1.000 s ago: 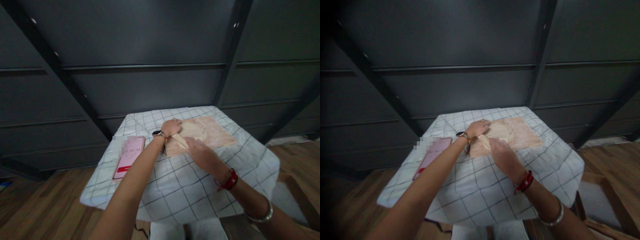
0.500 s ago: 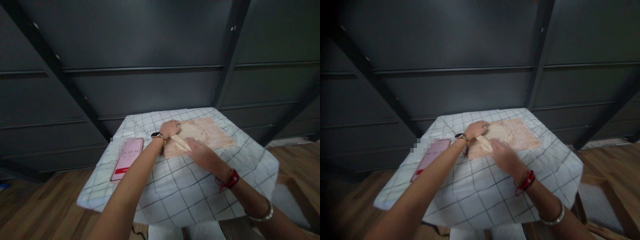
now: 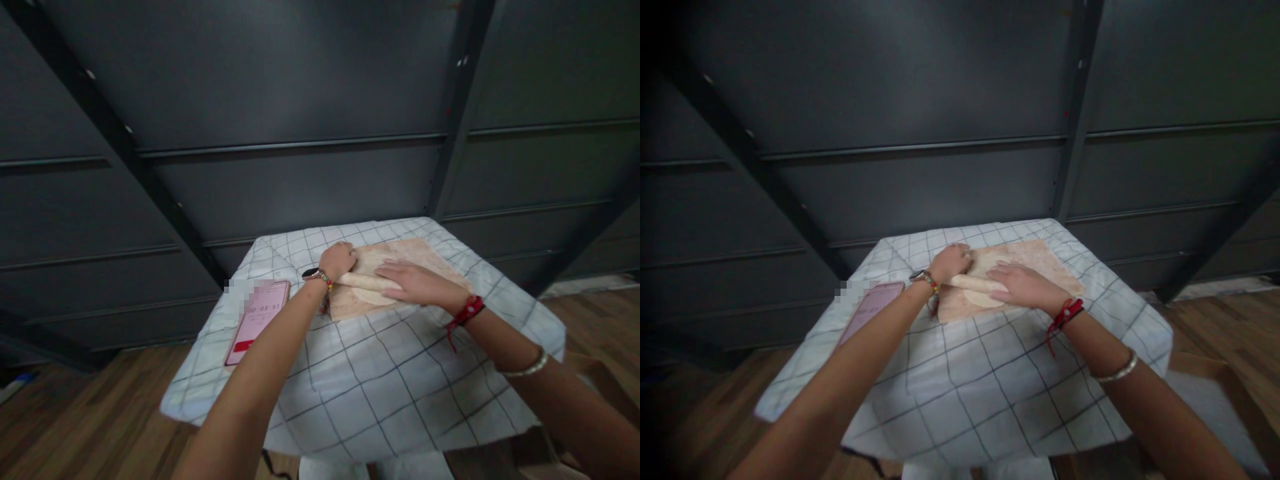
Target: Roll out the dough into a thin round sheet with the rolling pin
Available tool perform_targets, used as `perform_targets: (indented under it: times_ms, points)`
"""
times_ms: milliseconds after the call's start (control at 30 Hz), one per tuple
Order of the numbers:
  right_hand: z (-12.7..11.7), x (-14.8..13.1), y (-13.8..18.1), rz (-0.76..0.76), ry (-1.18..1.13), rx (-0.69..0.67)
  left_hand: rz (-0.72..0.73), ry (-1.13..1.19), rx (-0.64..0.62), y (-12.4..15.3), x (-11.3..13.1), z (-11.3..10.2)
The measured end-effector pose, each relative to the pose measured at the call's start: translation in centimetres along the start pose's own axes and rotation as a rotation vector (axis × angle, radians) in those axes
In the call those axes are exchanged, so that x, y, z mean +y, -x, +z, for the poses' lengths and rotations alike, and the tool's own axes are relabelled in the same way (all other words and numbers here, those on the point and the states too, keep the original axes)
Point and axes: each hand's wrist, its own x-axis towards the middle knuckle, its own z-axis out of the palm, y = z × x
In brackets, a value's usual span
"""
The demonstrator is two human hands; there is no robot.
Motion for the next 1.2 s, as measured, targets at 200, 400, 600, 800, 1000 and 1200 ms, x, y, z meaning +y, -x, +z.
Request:
perform_targets:
  times_ms: [200,400,600,800,1000,1200]
  points:
    - [-0.6,1.9,-1.2,0.042,-0.091,-0.129,0.0,0.032,0.035,0.9,0.8,0.7]
    - [0.1,1.3,-0.9,0.09,-0.202,-0.106,0.104,-0.051,0.104,3.2,2.0,-1.1]
    - [0.6,0.2,1.1,0.096,-0.218,-0.036,0.177,-0.076,0.048,8.1,3.0,-0.5]
    - [1.5,1.6,0.1,0.122,-0.273,0.026,0.095,-0.111,0.147,5.9,2.9,-0.4]
    - [1.6,2.4,-1.2,0.217,-0.172,0.117,0.07,-0.113,0.111,5.3,3.7,-1.0]
    - [0.9,0.8,0.7,0.153,-0.118,0.016,0.076,-0.092,0.077,9.3,5.6,-0.6]
